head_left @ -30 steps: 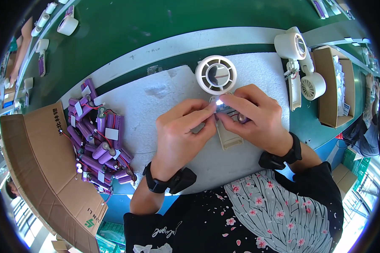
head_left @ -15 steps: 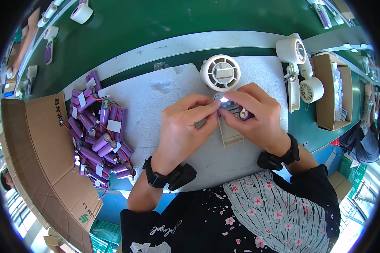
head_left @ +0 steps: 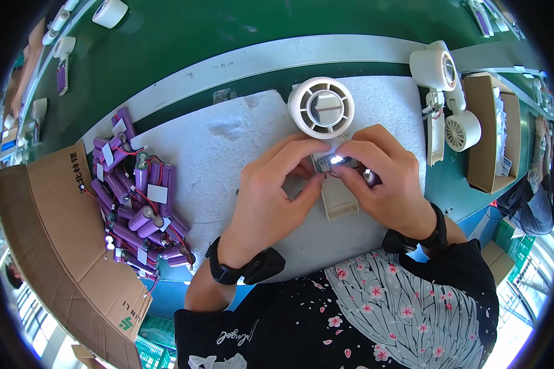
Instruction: The person assembles a handheld fan by plugging a battery pack into the circuit board and pressing it into the housing. They then fit the circuit board into its slot, test the device, and set it aside on the assembly line.
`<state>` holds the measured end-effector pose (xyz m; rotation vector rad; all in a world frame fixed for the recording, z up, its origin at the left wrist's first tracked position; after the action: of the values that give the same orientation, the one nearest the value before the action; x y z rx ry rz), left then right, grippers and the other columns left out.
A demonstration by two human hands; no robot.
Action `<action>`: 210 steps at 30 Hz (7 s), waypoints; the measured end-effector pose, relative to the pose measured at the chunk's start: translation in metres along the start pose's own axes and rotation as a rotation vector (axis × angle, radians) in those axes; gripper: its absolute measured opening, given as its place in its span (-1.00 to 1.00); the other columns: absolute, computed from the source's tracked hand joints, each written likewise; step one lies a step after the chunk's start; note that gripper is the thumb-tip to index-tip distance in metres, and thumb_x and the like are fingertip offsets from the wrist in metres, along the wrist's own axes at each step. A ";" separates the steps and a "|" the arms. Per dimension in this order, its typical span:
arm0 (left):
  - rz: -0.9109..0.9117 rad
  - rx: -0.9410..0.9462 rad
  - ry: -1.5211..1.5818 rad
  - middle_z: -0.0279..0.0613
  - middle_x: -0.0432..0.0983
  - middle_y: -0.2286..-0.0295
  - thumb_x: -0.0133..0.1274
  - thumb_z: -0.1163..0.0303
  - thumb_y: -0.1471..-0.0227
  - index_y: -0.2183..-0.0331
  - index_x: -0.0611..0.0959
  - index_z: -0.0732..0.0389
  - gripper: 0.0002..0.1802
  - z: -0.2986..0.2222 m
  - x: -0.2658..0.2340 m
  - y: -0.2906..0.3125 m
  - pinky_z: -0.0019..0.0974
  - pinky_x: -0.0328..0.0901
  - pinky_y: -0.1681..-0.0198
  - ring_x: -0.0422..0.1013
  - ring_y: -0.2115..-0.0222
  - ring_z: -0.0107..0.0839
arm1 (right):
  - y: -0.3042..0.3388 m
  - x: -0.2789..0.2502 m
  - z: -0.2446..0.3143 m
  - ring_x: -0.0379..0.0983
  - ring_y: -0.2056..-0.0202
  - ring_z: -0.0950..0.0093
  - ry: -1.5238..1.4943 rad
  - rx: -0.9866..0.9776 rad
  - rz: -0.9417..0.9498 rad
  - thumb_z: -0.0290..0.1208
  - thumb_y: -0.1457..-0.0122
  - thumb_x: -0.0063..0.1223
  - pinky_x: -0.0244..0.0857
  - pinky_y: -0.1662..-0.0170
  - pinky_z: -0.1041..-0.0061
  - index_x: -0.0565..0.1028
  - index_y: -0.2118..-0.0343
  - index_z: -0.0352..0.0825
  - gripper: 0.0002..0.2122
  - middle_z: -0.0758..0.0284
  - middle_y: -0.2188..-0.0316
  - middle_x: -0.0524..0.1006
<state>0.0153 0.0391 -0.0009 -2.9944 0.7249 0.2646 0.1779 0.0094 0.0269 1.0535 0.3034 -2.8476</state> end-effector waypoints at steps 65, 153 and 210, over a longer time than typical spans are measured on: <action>-0.055 0.071 -0.167 -0.07 0.52 0.23 0.15 0.69 0.18 0.23 0.70 0.16 -0.61 -0.006 -0.014 -0.010 -0.38 0.41 0.31 0.52 0.40 -0.34 | -0.002 -0.029 -0.017 0.41 0.23 0.46 -0.306 0.134 0.423 -0.68 0.11 0.15 0.41 0.25 0.50 0.28 -0.11 -0.26 -0.37 0.22 0.01 0.29; -0.183 0.121 -0.144 -0.09 0.54 0.26 0.11 0.70 0.20 0.27 0.70 0.15 -0.63 0.000 -0.006 -0.003 -0.37 0.44 0.35 0.54 0.38 -0.29 | -0.010 -0.022 -0.016 0.41 0.13 0.34 0.148 -0.187 0.247 -0.46 0.25 0.39 0.33 0.11 0.38 0.50 0.15 -0.36 -0.51 0.18 0.14 0.47; -0.142 0.258 -0.348 -0.06 0.59 0.28 0.20 0.58 0.21 0.29 0.73 0.20 -0.69 -0.010 -0.010 -0.010 -0.35 0.44 0.39 0.54 0.48 -0.31 | 0.015 -0.002 0.012 0.39 0.08 0.12 0.024 -0.259 0.220 -0.53 0.33 0.40 0.42 0.10 0.33 0.48 0.20 -0.40 -0.49 0.09 -0.01 0.40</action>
<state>0.0121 0.0515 0.0106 -2.6400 0.4676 0.6126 0.1740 -0.0083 0.0349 1.0012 0.5089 -2.5208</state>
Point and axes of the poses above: each hand's wrist, its own y-axis away from the middle knuckle, its own x-axis out of the palm, z = x × y, the point moved 4 cm from there along -y, towards the middle knuckle
